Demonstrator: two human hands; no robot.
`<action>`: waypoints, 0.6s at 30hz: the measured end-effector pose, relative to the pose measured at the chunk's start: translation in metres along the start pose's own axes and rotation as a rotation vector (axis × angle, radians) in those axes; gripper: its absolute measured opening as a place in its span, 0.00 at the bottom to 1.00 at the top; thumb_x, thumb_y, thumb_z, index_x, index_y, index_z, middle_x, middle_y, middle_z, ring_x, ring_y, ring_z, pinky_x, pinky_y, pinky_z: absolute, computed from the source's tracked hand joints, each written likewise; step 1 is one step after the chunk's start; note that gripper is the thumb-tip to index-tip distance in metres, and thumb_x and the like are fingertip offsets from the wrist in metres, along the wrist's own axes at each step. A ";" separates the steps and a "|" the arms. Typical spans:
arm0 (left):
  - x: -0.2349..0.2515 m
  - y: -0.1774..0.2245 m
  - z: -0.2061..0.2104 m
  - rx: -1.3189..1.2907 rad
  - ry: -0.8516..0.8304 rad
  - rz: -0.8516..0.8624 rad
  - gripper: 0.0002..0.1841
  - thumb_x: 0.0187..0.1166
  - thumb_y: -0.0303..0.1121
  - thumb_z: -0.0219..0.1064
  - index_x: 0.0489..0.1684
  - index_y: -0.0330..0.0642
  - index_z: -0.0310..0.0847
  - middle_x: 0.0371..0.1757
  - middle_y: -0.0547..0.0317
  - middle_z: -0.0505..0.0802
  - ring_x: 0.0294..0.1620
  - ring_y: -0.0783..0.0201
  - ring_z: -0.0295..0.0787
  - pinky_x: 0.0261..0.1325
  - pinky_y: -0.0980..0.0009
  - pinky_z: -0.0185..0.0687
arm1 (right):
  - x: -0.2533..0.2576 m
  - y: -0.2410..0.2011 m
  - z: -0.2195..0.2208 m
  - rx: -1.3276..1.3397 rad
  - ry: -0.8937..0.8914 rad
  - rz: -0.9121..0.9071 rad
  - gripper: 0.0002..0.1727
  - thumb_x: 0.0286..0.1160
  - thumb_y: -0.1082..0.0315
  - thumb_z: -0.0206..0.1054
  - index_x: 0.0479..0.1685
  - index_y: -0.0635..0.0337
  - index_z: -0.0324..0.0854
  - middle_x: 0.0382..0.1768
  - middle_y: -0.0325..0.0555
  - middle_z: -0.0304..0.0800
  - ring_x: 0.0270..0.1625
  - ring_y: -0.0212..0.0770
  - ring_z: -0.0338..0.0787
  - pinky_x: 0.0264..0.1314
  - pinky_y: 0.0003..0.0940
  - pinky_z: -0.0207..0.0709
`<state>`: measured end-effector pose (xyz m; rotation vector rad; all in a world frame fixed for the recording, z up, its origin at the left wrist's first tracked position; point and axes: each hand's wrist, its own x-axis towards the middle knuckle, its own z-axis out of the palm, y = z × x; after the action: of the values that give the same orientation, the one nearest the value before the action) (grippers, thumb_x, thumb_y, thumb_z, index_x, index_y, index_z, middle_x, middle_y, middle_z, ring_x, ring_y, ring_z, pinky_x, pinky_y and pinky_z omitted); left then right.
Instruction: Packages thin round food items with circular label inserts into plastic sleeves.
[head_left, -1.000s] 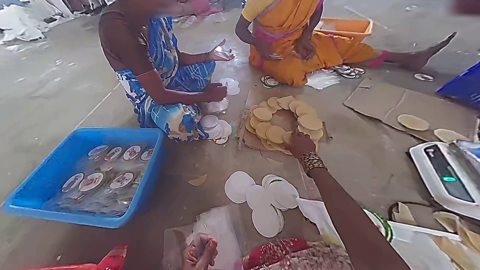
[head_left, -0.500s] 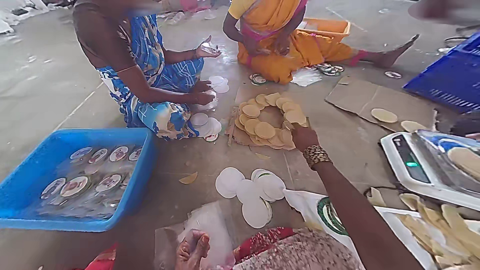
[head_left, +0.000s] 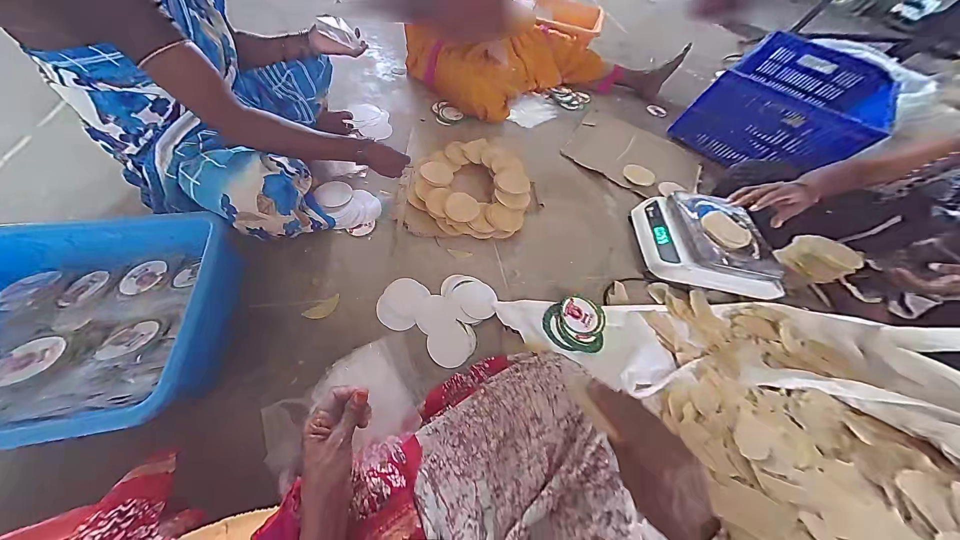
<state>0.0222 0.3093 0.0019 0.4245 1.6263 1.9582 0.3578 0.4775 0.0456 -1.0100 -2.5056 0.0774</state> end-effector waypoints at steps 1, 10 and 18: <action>-0.001 0.001 0.001 0.016 0.001 0.002 0.10 0.79 0.22 0.62 0.33 0.44 0.88 0.24 0.69 0.91 0.26 0.74 0.87 0.38 0.78 0.86 | -0.016 -0.005 -0.001 0.012 -0.028 -0.011 0.21 0.74 0.74 0.56 0.61 0.70 0.87 0.60 0.61 0.93 0.62 0.62 0.93 0.69 0.60 0.82; -0.003 0.004 0.000 0.083 -0.004 -0.010 0.08 0.81 0.26 0.63 0.35 0.43 0.87 0.25 0.68 0.90 0.27 0.73 0.87 0.39 0.77 0.86 | -0.028 -0.002 -0.013 0.974 -0.254 0.710 0.19 0.68 0.60 0.72 0.56 0.58 0.83 0.41 0.38 0.96 0.43 0.32 0.95 0.48 0.32 0.91; -0.003 0.002 0.000 0.068 -0.002 0.000 0.08 0.82 0.24 0.62 0.36 0.41 0.87 0.25 0.67 0.91 0.26 0.73 0.87 0.37 0.77 0.86 | 0.022 0.056 0.014 0.261 -0.194 0.415 0.27 0.78 0.51 0.68 0.61 0.69 0.86 0.57 0.67 0.90 0.60 0.68 0.88 0.62 0.67 0.78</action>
<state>0.0236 0.3072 0.0036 0.4522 1.6951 1.9066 0.3749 0.5349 0.0296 -1.4442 -2.3256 0.6367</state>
